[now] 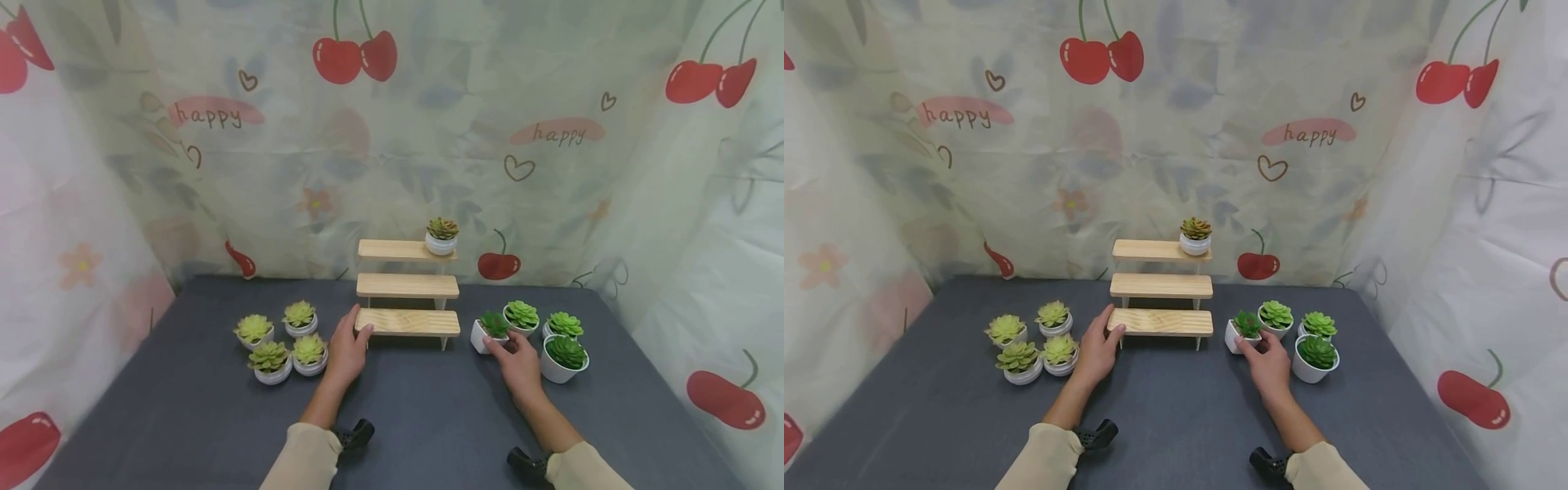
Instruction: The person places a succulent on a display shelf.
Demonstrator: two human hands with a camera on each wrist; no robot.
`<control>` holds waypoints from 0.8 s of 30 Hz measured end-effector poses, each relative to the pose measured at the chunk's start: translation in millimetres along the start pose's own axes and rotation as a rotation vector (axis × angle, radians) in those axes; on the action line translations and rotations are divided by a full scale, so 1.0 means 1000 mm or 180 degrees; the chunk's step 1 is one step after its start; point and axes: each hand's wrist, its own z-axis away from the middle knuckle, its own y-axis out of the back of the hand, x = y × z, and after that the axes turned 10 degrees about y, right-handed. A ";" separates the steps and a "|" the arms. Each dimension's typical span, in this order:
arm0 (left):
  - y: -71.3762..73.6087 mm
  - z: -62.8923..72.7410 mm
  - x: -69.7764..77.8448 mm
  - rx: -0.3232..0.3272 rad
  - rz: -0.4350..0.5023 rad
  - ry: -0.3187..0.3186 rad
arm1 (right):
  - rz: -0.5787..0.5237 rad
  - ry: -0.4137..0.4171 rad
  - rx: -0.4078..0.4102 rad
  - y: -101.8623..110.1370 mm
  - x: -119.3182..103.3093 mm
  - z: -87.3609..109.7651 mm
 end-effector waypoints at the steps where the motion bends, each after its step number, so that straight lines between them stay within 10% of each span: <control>1: 0.000 0.000 0.000 0.0002 0.0004 -0.0006 | -0.0068 -0.0006 0.0007 -0.001 -0.001 0.000; 24: -0.002 0.000 -0.002 0.0048 0.0032 -0.0112 | -0.1080 0.0436 0.0710 -0.028 -0.036 -0.009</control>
